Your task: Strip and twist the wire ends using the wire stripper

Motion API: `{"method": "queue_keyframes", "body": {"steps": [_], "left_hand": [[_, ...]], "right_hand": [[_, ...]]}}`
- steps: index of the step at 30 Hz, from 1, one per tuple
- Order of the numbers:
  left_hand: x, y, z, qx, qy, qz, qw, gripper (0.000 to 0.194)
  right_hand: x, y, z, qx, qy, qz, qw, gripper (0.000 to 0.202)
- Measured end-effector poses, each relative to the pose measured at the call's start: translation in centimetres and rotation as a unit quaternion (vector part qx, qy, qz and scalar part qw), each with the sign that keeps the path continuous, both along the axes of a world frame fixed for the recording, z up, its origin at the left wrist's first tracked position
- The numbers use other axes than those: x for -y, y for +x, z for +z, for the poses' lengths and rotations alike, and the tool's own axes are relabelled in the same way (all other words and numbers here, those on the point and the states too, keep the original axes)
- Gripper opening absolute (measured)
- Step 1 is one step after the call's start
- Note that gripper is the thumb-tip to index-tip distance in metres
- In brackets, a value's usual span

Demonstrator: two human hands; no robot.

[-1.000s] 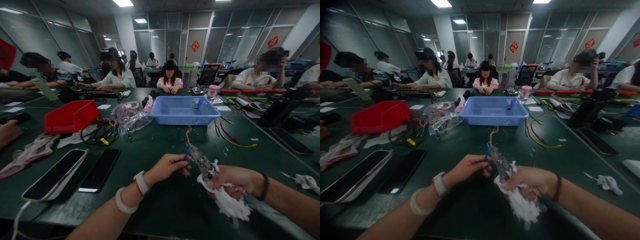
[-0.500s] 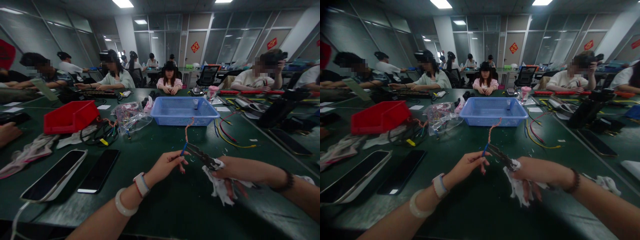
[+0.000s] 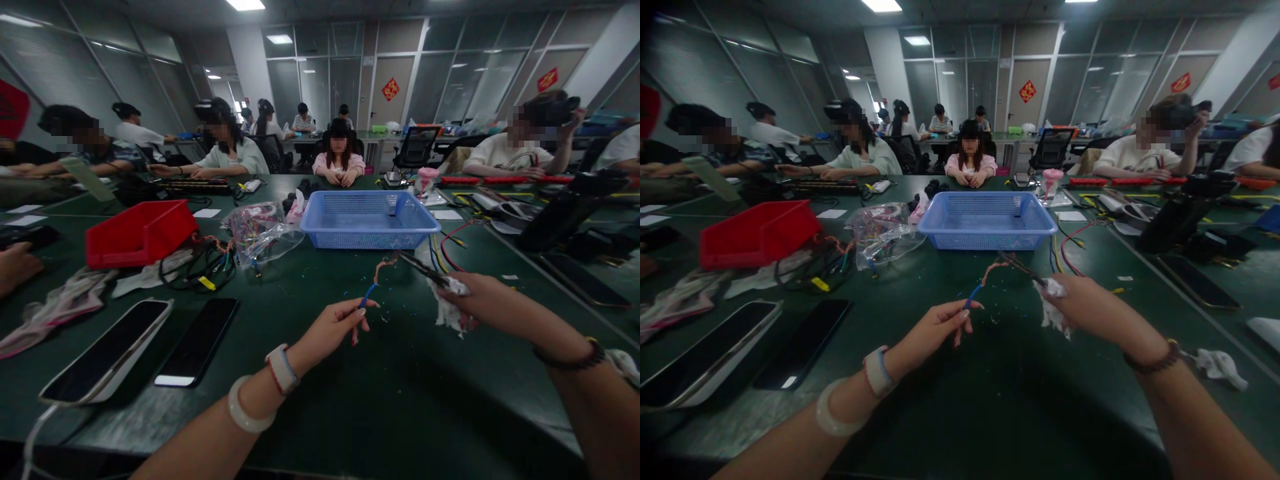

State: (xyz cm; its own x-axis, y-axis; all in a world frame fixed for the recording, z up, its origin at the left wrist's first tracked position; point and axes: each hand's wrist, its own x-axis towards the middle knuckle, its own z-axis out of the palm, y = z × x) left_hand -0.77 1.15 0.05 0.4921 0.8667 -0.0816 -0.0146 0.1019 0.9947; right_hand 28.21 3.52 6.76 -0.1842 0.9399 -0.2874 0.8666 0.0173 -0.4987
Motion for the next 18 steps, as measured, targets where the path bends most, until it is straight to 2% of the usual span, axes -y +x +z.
{"method": "queue_keyframes", "body": {"steps": [4,7,12,18], "left_hand": [[0.1,-0.1,0.3,-0.015,-0.023,-0.004,1.0,0.04],[0.2,-0.1,0.4,-0.008,-0.03,-0.008,0.999,0.04],[0.3,-0.1,-0.1,0.001,-0.026,-0.014,1.0,0.043],[0.7,0.1,0.7,-0.01,-0.022,-0.042,0.999,0.045]], "right_hand": [[-0.7,-2.4,-1.6,-0.069,0.16,-0.022,0.984,0.029],[-0.7,-3.5,-3.7,-0.041,0.314,-0.003,0.948,0.028],[-0.1,-3.9,-6.3,0.023,0.345,0.009,0.938,0.043],[0.2,-4.3,-6.7,0.056,0.369,0.021,0.928,0.048]]}}
